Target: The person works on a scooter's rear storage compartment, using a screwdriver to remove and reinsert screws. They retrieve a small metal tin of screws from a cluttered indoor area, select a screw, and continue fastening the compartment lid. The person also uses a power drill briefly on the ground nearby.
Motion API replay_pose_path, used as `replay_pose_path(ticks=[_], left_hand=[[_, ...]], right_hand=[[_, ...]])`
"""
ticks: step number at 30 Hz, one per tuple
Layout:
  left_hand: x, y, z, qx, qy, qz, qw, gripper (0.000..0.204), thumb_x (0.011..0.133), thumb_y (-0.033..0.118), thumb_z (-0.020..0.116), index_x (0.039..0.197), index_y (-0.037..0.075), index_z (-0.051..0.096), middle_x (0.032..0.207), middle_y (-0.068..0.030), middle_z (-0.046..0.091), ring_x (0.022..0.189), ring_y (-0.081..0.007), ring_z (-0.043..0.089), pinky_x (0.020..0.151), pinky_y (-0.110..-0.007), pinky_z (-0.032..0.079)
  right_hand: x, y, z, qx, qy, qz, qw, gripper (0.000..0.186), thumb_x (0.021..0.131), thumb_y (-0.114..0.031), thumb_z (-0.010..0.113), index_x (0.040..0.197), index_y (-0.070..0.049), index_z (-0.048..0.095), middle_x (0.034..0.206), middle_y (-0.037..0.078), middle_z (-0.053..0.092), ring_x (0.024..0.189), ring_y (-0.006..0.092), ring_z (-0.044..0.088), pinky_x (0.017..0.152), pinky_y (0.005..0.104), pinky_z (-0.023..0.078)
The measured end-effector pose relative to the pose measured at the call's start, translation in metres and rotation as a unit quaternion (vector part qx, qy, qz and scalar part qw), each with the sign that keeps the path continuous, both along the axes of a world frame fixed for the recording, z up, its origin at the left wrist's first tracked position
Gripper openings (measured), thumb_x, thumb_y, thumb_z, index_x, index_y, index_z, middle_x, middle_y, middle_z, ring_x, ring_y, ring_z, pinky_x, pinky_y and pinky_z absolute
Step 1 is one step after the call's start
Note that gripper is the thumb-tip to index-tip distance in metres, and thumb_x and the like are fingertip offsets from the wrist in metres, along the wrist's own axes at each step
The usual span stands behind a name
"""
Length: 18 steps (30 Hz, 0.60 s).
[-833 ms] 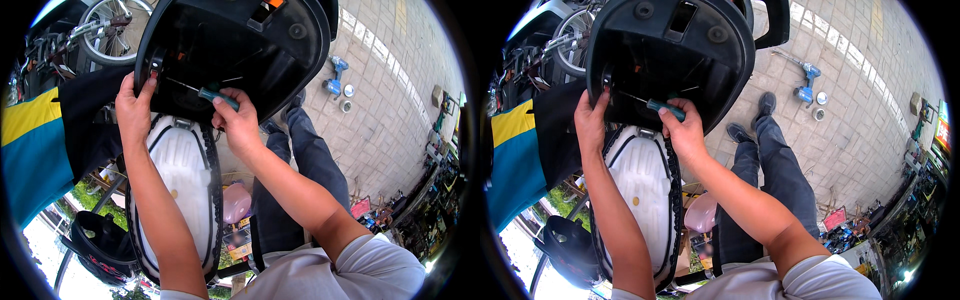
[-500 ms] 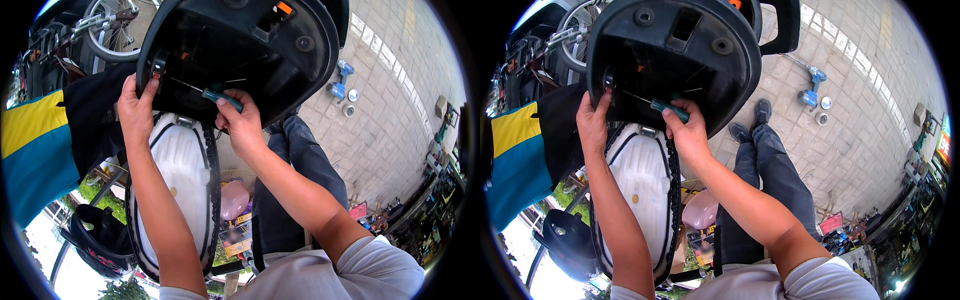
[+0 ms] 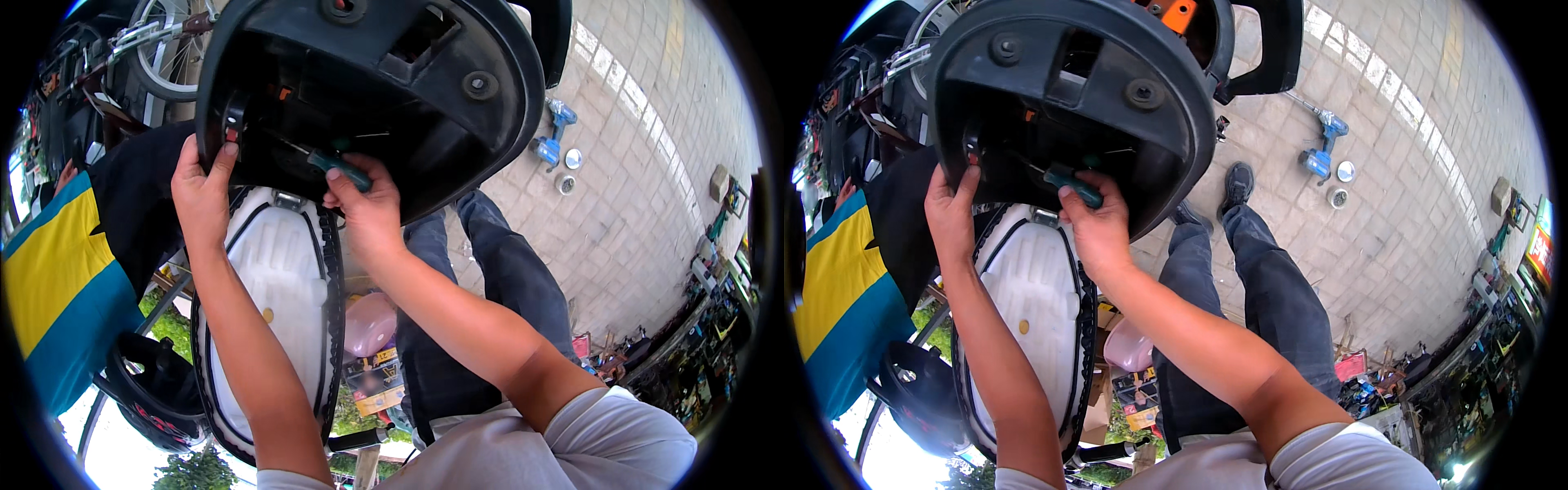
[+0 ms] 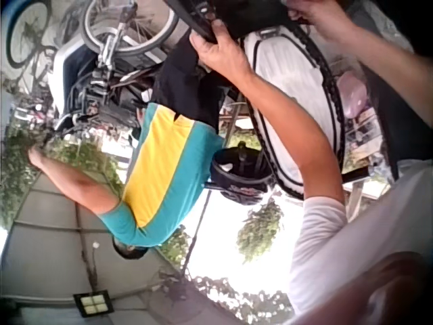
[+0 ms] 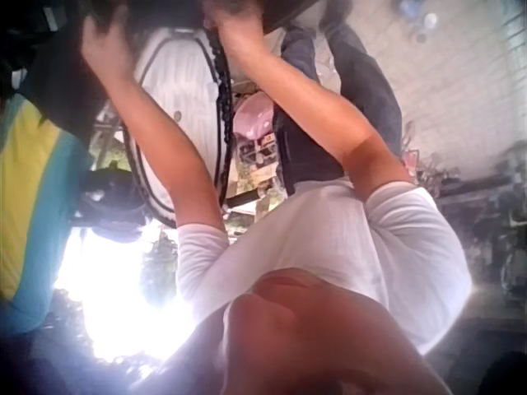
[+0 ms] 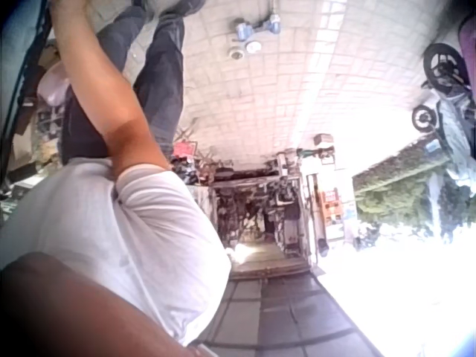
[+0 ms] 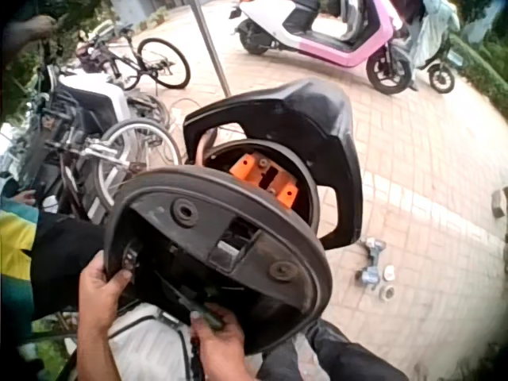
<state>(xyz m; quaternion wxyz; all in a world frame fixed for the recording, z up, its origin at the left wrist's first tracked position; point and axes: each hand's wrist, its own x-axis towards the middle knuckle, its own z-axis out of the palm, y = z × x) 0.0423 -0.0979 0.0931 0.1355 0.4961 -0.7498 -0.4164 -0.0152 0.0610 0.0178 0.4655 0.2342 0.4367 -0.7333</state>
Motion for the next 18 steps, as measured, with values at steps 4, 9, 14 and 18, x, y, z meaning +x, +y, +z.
replay_pose_path(ticks=[4, 9, 14, 18], left_hand=[[0.006, 0.031, -0.025, -0.350, 0.018, 0.066, 0.934, 0.022, 0.087, 0.011, 0.066, 0.106, 0.001, 0.062, 0.090, -0.0042, 0.060, 0.085, -0.0134, 0.057, 0.080, -0.029, 0.046], [-0.007, 0.082, -0.062, 0.049, 0.175, 0.336, 0.924, 0.025, 0.091, 0.009, 0.060, 0.110, -0.007, 0.058, 0.104, -0.0134, 0.063, 0.094, -0.0210, 0.060, 0.087, -0.032, 0.049], [-0.013, 0.044, -0.090, 0.294, 0.376, 0.261, 0.839, 0.034, 0.091, -0.003, 0.052, 0.125, -0.008, 0.048, 0.118, -0.0191, 0.057, 0.110, -0.0294, 0.056, 0.103, -0.043, 0.043], [-0.011, 0.038, -0.099, 0.312, 0.384, 0.255, 0.831, 0.033, 0.090, -0.007, 0.052, 0.123, -0.006, 0.051, 0.116, -0.0173, 0.058, 0.109, -0.0277, 0.056, 0.102, -0.042, 0.043]], right_hand=[[0.008, -0.008, -0.012, 0.010, -0.039, -0.052, 0.998, 0.038, 0.086, -0.009, 0.069, 0.117, 0.004, 0.051, 0.079, 0.006, 0.059, 0.067, 0.0121, 0.057, 0.065, 0.0259, 0.050], [0.017, -0.016, -0.022, 0.004, -0.072, -0.089, 0.993, 0.034, 0.086, -0.005, 0.062, 0.116, 0.006, 0.051, 0.076, 0.007, 0.058, 0.062, 0.0135, 0.055, 0.061, 0.0262, 0.048], [0.011, -0.018, -0.040, -0.014, -0.048, -0.060, 0.997, 0.035, 0.085, -0.004, 0.061, 0.117, 0.006, 0.050, 0.075, 0.007, 0.058, 0.062, 0.0143, 0.055, 0.061, 0.0265, 0.048], [0.011, -0.023, -0.042, -0.020, -0.049, -0.078, 0.996, 0.034, 0.086, -0.004, 0.061, 0.117, 0.004, 0.050, 0.077, 0.007, 0.059, 0.063, 0.0143, 0.056, 0.062, 0.0267, 0.050]])
